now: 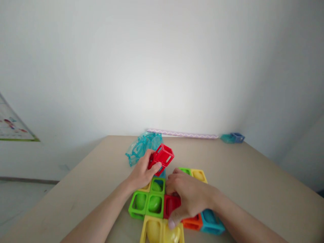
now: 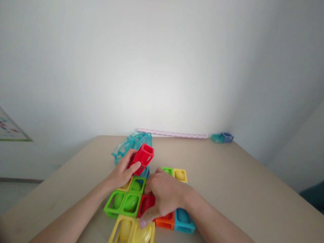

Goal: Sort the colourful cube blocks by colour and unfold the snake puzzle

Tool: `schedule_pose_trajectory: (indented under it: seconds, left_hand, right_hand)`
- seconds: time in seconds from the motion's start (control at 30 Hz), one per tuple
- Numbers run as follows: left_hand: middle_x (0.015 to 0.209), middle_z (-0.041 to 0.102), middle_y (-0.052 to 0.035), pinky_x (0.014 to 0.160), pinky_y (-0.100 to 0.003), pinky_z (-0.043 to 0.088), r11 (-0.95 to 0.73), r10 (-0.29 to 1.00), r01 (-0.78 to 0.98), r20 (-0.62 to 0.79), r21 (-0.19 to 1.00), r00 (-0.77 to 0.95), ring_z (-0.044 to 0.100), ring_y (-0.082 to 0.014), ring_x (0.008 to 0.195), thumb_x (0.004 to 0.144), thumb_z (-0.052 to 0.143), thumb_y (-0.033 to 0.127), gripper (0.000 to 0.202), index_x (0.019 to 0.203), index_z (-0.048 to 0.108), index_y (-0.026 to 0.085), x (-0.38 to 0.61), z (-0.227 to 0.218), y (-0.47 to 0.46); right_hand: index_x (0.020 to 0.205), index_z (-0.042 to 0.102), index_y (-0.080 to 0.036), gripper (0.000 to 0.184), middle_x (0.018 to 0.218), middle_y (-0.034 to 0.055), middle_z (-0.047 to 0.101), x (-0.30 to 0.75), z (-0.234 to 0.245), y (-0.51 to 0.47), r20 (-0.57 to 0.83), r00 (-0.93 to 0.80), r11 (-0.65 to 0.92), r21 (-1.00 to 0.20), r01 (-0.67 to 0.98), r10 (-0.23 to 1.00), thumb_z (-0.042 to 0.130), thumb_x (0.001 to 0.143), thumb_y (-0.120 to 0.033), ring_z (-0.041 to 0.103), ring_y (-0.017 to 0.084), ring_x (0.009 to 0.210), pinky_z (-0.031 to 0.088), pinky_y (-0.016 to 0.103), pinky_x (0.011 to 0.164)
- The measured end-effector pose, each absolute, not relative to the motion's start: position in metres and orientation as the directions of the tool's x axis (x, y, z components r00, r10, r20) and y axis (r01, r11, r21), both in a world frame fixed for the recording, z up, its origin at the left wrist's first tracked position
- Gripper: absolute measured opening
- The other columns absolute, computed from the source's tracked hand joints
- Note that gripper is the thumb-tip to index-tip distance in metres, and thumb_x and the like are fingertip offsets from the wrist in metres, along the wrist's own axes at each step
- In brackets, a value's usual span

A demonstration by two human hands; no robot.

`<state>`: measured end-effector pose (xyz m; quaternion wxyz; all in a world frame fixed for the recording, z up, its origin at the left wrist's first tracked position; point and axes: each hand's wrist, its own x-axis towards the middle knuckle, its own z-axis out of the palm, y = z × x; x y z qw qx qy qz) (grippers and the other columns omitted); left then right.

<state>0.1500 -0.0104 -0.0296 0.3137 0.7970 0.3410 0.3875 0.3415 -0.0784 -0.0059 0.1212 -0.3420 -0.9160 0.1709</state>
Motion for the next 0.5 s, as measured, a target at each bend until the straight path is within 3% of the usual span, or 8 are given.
schedule_pose_trajectory:
  seconds: [0.23, 0.4, 0.5]
  left_hand:
    - [0.084, 0.060, -0.0008, 0.070, -0.030, 0.043, -0.560, 0.789, 0.314, 0.378, 0.766, 0.485, 0.055, -0.0178, 0.075, 0.087, 0.052, 0.038, 0.025, 0.102, 0.048, 0.019, 0.1502, -0.0281, -0.0122]
    - [0.083, 0.060, -0.0010, 0.069, -0.029, 0.043, -0.573, 0.788, 0.326, 0.397, 0.751, 0.470, 0.056, -0.0177, 0.073, 0.086, 0.051, 0.038, 0.025, 0.101, 0.049, 0.018, 0.1493, -0.0274, -0.0110]
    - [0.082, 0.060, -0.0006, 0.068, -0.029, 0.043, -0.577, 0.788, 0.326, 0.406, 0.749, 0.462, 0.056, -0.0170, 0.072, 0.086, 0.053, 0.037, 0.023, 0.100, 0.049, 0.018, 0.1489, -0.0269, -0.0106]
  right_hand:
    - [0.053, 0.036, -0.018, 0.054, 0.059, -0.0070, 0.044, 0.3402, -0.0094, -0.0769, 0.180, -0.728, 0.711, -0.460, 0.532, 0.662, 0.078, 0.063, -0.050, 0.038, 0.009, 0.055, 0.030, 0.029, 0.065]
    - [0.056, 0.030, -0.020, 0.048, 0.061, -0.0052, 0.043, 0.3384, -0.0119, -0.0787, 0.363, -0.689, 0.761, -0.475, 0.442, 0.627, 0.074, 0.069, -0.031, 0.039, 0.011, 0.060, 0.032, 0.029, 0.066]
    - [0.058, 0.027, -0.021, 0.044, 0.059, -0.0040, 0.042, 0.3398, -0.0118, -0.0776, 0.512, -0.581, 0.769, -0.498, 0.400, 0.633, 0.069, 0.073, -0.025, 0.039, 0.013, 0.062, 0.033, 0.030, 0.064]
